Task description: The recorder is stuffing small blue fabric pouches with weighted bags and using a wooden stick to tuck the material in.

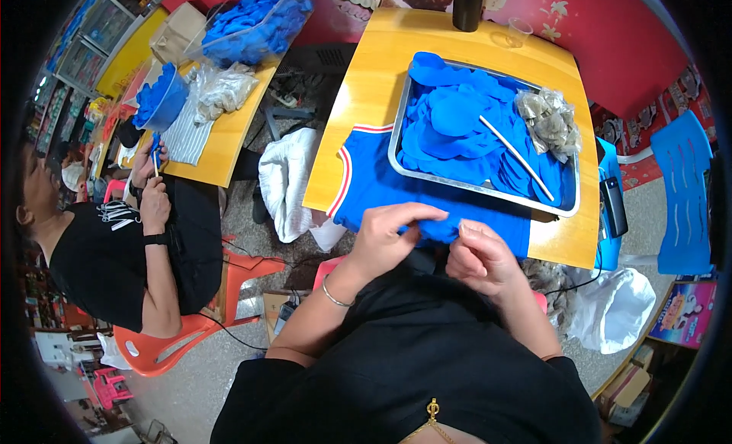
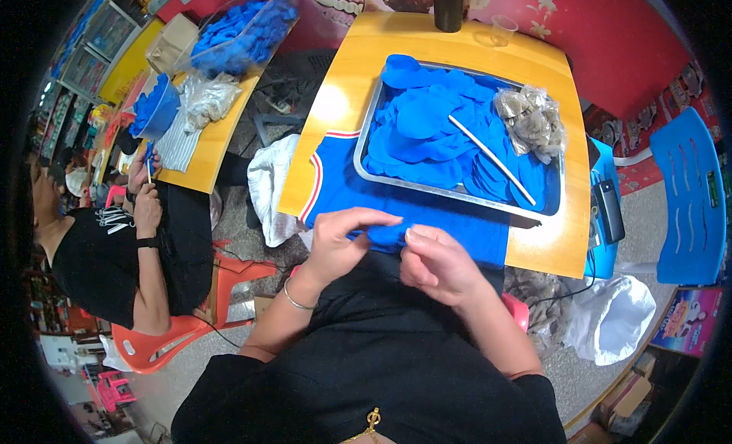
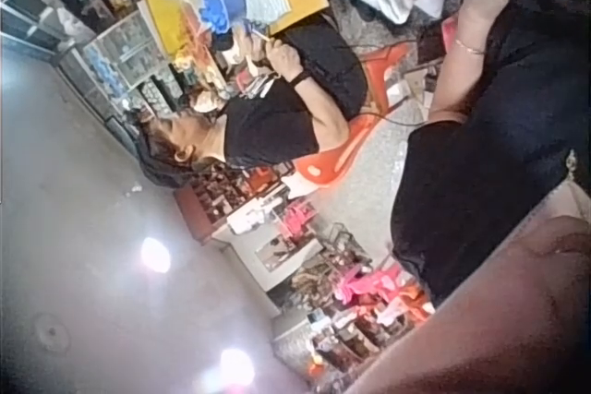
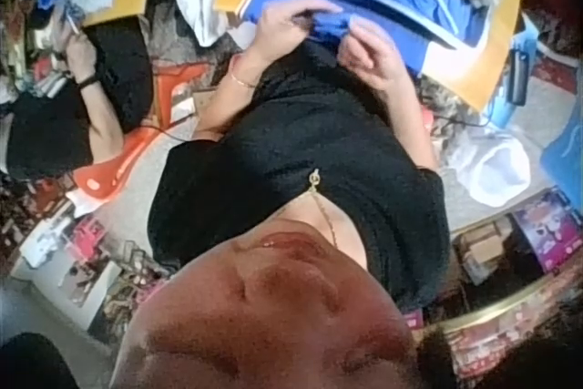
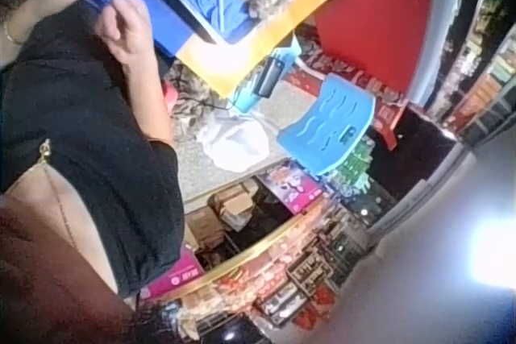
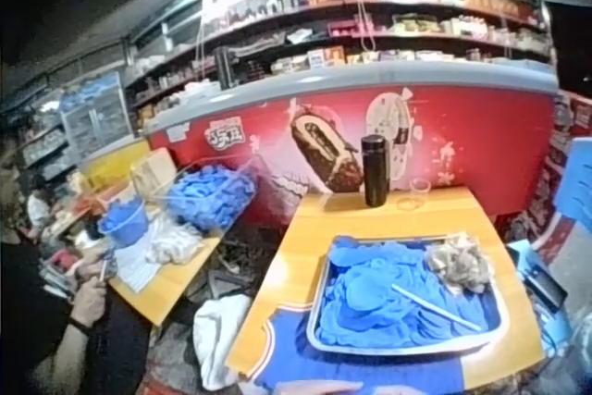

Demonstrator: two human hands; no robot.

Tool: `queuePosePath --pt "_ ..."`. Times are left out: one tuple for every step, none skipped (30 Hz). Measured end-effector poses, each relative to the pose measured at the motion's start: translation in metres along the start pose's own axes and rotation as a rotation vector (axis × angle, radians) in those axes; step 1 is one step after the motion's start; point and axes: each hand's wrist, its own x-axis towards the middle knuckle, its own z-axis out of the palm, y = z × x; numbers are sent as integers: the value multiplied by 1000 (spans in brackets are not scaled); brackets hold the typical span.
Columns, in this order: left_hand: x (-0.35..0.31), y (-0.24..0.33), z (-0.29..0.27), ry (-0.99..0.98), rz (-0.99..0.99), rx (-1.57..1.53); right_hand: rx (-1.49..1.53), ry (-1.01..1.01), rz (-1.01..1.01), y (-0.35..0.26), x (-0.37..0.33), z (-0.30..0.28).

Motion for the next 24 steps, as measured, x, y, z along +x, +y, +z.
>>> queuePosePath --pt "-3 -6 -1 29 -137 -96 -225 108 11 -13 -2 8" --pt "-9 -10 0 127 -314 -311 -442 157 28 -27 -3 16" --pt "-11 -16 -4 174 -356 -413 -648 233 -84 -33 -2 13" --pt "-12 -19 -8 219 -399 -517 -854 312 -199 -42 -3 8" --pt "-9 -18 -10 243 -406 -595 -1212 470 -399 -51 -2 -4" --pt "-7 -17 -9 242 -400 -598 -1565 626 -606 -62 0 -19" --pt "-5 -17 -8 279 -469 -702 -1670 747 -656 -76 1 -30" --pt "-4 -15 -8 327 -535 -801 -1773 858 -708 -87 4 -40" --pt "-3 -12 -12 249 -539 -840 -1776 848 -711 -91 4 -50" --pt "-2 -9 -13 259 -534 -839 -1926 885 -689 -95 6 -58" --pt "-1 -6 -13 256 -526 -897 -2077 920 -666 -97 8 -65" --pt "1 -3 -13 251 -518 -955 -2081 908 -670 -98 9 -70" --pt "3 0 -13 260 -514 -954 -2086 924 -562 -97 9 -74" --pt "4 3 -13 265 -534 -949 -2088 941 -454 -97 9 -78" --pt "6 4 -13 268 -555 -944 -2111 946 -476 -97 9 -81" --pt "6 5 -15 278 -553 -942 -2112 935 -479 -97 8 -83" --pt "6 5 -16 251 -549 -949 -2101 941 -511 -97 7 -84" --pt "6 5 -17 222 -544 -956 -2089 950 -543 -97 5 -85" --pt "5 3 -19 226 -543 -955 -2125 969 -582 -98 2 -82" --pt "3 2 -21 209 -497 -992 -2129 986 -604 -100 -3 -76" --pt "2 1 -21 190 -450 -1029 -2146 1000 -616 -102 -10 -70" --pt "6 7 -20 186 -450 -1034 -2164 1025 -624 -105 -20 -62" --pt "10 17 -18 244 -473 -1035 -2165 1021 -623 -106 -26 -54" --pt "12 22 -17 303 -495 -1036 -2103 1028 -551 -106 -31 -45"
